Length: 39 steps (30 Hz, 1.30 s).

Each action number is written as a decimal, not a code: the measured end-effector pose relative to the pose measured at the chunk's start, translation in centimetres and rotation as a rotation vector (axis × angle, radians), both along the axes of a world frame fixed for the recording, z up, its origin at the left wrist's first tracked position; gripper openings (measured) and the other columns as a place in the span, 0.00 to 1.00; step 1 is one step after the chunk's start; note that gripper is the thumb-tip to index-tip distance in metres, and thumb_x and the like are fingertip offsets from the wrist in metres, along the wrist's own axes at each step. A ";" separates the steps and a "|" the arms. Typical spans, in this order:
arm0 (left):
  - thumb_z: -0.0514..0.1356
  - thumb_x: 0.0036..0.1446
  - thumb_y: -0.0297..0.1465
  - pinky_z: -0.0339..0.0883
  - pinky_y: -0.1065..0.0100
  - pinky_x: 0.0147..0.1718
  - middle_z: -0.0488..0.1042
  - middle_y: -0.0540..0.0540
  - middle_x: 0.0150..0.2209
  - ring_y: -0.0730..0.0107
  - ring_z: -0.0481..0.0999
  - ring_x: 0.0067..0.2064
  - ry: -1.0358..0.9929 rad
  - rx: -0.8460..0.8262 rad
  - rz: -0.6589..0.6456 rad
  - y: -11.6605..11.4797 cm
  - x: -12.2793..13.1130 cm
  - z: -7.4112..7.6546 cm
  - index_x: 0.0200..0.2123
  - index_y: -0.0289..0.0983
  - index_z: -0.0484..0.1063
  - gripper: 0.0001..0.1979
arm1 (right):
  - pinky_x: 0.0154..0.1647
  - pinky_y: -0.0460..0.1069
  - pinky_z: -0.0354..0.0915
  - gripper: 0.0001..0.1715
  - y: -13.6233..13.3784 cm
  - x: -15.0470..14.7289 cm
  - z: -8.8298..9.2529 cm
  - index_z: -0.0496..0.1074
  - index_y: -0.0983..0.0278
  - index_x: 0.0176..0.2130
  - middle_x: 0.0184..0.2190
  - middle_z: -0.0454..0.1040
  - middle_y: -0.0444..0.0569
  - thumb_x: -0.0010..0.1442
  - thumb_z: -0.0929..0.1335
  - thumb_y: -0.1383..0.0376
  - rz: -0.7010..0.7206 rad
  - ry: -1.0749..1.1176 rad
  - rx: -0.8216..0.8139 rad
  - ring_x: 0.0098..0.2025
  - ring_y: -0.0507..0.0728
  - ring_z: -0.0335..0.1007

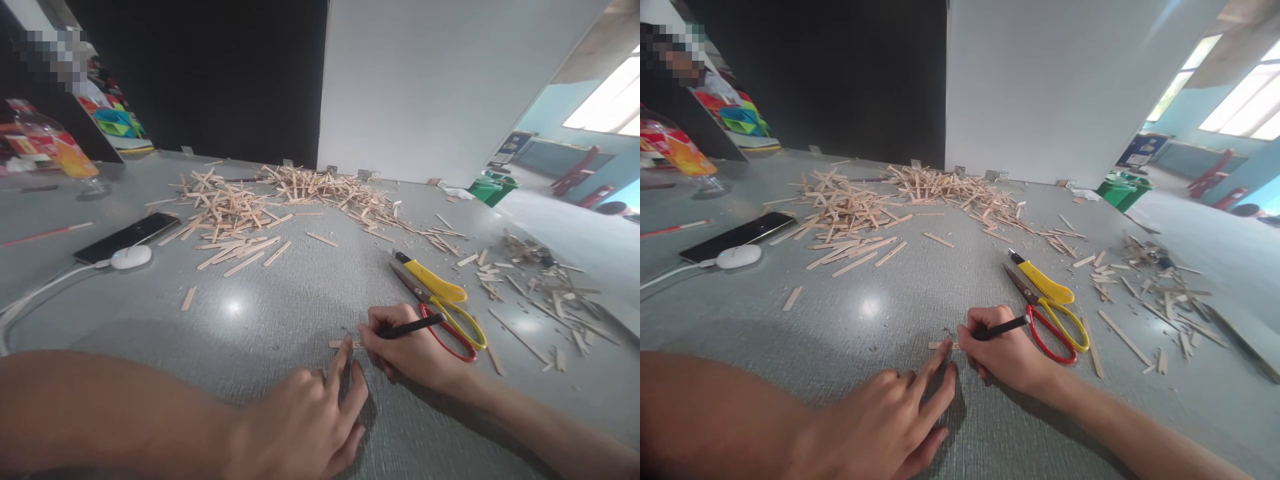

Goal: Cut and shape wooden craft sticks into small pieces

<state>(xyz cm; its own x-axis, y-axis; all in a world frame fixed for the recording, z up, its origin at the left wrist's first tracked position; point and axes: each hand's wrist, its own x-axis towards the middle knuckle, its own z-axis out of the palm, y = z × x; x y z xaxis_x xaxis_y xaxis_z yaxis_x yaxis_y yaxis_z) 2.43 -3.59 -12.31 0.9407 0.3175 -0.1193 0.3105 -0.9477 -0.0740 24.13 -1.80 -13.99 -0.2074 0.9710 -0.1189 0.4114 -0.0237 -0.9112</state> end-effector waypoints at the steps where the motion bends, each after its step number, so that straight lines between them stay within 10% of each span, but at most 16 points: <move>1: 0.50 0.72 0.37 0.81 0.55 0.26 0.61 0.06 0.62 0.38 0.86 0.41 0.002 0.002 0.003 0.0 0.0 0.0 0.66 0.17 0.62 0.30 | 0.13 0.42 0.54 0.23 0.0 0.0 0.0 0.60 0.59 0.21 0.13 0.65 0.37 0.65 0.69 0.63 -0.001 0.001 0.002 0.13 0.47 0.61; 39: 0.51 0.72 0.36 0.81 0.55 0.25 0.61 0.06 0.62 0.34 0.85 0.44 -0.023 0.011 -0.007 0.1 -0.1 0.0 0.65 0.17 0.63 0.29 | 0.09 0.40 0.58 0.21 -0.2 0.3 0.3 0.62 0.59 0.21 0.13 0.66 0.38 0.63 0.70 0.61 -0.022 0.000 -0.077 0.12 0.48 0.64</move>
<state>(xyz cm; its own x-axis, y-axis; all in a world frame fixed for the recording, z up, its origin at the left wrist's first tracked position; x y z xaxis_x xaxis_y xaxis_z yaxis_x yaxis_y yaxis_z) 2.30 -3.53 -12.33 0.9454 0.3121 -0.0940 0.3056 -0.9490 -0.0771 24.39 -1.95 -13.68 -0.1861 0.9633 -0.1934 0.4102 -0.1027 -0.9062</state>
